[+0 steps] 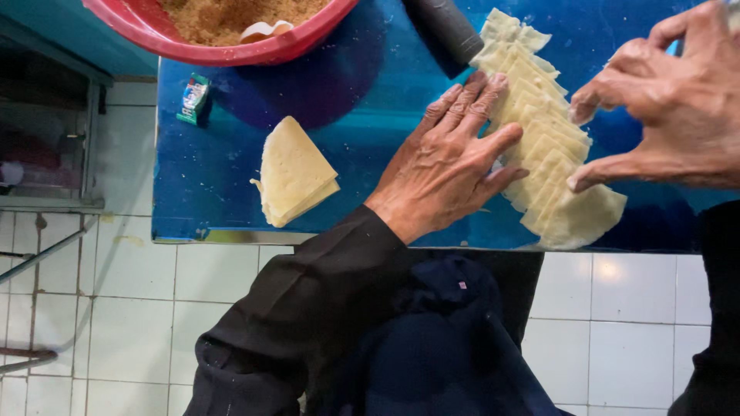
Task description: The person sits at a blue table and folds thin round crepe sheets into triangular pieces one at a time, stacking the folded pieces in a long overlapping row on the table. They briefly handle a knife, open a small packet, scoop filling from a blue bowl, and press the finished stack flat with both hands.
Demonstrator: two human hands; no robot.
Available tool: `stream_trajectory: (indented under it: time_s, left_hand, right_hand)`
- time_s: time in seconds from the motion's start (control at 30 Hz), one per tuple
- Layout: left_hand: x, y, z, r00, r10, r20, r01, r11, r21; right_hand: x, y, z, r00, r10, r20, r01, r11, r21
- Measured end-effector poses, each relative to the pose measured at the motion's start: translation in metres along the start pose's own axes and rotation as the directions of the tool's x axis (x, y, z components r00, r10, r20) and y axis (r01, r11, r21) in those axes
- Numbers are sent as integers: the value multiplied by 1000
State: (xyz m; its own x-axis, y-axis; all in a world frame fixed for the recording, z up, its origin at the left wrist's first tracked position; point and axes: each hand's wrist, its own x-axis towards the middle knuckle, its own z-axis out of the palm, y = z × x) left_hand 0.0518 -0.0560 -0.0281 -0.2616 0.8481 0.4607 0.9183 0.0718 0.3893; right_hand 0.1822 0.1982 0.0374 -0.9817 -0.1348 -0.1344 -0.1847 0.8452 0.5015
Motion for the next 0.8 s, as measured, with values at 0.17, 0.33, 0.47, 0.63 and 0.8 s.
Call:
stream_trajectory:
  time_s: [0.17,0.33,0.47,0.63,0.8]
  left_hand:
    - [0,0,-5,1000,12,17,-12,1000,2]
    - [-2,-1,-5,999,20,33,-20,1000,8]
    - [-2,0,-4,1000,18,-1,-18,999,-47]
    - [-1,6,-18,993,113,-44,-108,989,105]
    - [-26,45,-23,980,130,149,-136,990,29]
  right_hand:
    - [-6,-21,-7,998,61,19,-52,944,-325]
    - [1,-20,-15,995,88,37,-72,947,-314]
    - [7,-16,-12,992,111,54,-97,970,-222]
    - [9,-16,0,984,171,-45,-176,973,-151]
    - [10,-13,5,977,205,-65,-203,978,39]
